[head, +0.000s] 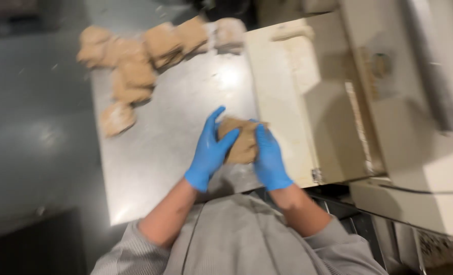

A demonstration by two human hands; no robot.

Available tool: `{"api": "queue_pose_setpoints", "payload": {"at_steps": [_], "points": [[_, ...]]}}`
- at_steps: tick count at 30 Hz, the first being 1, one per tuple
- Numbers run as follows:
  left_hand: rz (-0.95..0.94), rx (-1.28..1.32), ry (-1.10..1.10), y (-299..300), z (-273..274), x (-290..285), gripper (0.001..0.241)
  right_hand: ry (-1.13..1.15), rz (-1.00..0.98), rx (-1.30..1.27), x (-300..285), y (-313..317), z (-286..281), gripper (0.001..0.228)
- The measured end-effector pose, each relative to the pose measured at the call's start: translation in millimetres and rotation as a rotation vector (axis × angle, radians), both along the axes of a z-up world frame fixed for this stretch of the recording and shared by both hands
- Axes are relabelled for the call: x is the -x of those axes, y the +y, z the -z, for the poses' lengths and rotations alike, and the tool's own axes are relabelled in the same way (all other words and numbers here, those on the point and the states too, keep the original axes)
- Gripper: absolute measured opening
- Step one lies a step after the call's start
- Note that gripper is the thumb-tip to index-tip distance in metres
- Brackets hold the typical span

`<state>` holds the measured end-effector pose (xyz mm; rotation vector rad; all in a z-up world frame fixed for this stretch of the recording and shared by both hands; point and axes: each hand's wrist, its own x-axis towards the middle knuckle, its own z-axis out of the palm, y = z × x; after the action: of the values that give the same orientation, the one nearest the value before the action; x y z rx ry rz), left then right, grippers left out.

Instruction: The recorder shapes bread dough into loaves, coats them with seeds, and places them onto a baking tray.

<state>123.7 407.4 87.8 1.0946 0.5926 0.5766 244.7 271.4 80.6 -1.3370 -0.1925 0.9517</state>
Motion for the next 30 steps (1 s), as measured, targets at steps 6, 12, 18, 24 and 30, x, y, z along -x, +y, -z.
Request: {"api": "queue_pose_setpoints", "payload": {"at_steps": [6,12,18,24,30], "points": [[-0.087,0.020,0.244,-22,-5,5,0.032,-0.130,0.200,-0.052,11,-13,10,0.038],[-0.283,-0.350,0.196,-2,-39,63,0.019,-0.244,0.333,-0.472,6,-97,-15,0.034],[0.432,-0.300,-0.447,-36,-50,26,0.041,-0.017,-0.160,-0.948,22,-63,-84,0.036],[0.061,-0.669,-0.198,-72,-51,-25,0.053,-0.641,0.192,-0.244,35,-69,63,0.055],[0.450,-0.400,0.073,-45,-59,-19,0.060,-0.488,-0.318,0.011,-31,-88,-27,0.051]]}}
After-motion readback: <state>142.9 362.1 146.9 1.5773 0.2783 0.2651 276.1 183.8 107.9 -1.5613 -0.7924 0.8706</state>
